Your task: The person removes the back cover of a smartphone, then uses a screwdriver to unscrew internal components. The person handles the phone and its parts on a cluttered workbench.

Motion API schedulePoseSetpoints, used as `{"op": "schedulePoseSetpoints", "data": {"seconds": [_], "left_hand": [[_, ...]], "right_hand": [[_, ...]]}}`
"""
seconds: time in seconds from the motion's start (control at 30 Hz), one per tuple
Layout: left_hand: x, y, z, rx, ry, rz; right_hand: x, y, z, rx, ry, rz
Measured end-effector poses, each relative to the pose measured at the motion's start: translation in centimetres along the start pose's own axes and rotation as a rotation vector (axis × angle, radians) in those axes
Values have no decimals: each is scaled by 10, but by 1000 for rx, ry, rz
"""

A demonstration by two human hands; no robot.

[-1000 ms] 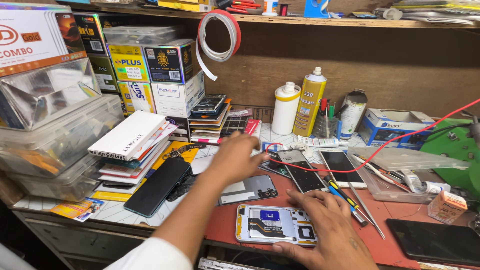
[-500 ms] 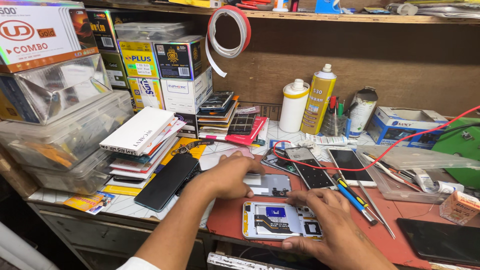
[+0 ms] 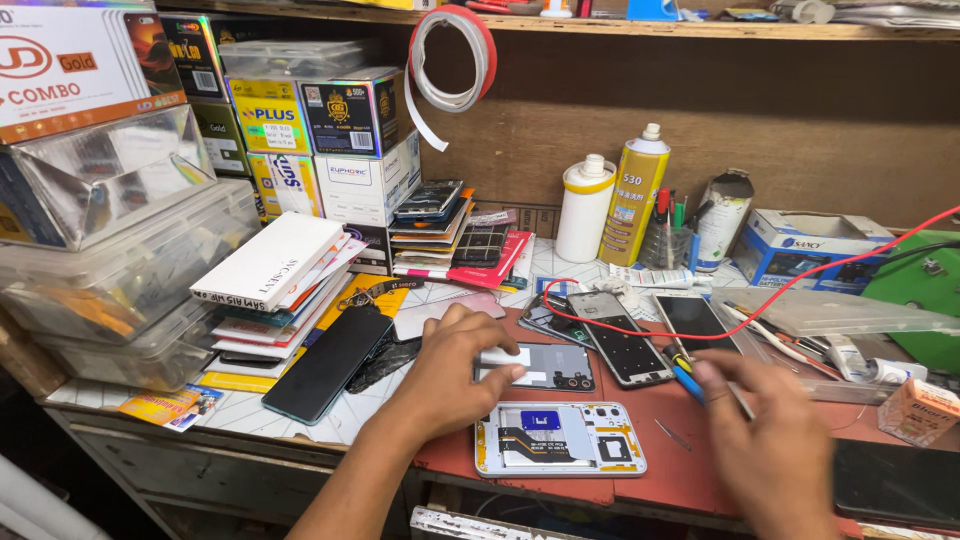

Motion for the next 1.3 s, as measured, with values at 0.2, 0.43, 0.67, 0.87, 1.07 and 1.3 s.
{"op": "schedulePoseSetpoints", "data": {"seconds": [0.2, 0.43, 0.67, 0.87, 1.07, 1.3], "left_hand": [[-5, -9, 1, -70, -48, 128], [-3, -17, -2, -250, -40, 184], [-4, -15, 0, -239, -26, 152], [-7, -13, 4, -197, -14, 169], [-8, -14, 3, -176, 8, 180], [-3, -14, -1, -182, -11, 158]], "right_hand": [[-4, 20, -23, -57, -350, 167], [-20, 28, -28, -73, -199, 174], [-15, 18, 6, 91, -5, -49], [-29, 17, 50, 243, 482, -46], [-48, 7, 56, 158, 679, 88], [-43, 1, 54, 164, 755, 66]]}}
Point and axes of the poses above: each hand's wrist, its own y-axis towards the middle knuckle, its own x-axis out of the back of the hand, z = x × y, the point moved 4 cm from there along y, towards the middle knuckle, and after that the axes turned 3 degrees about y, right-handed, at the moved point
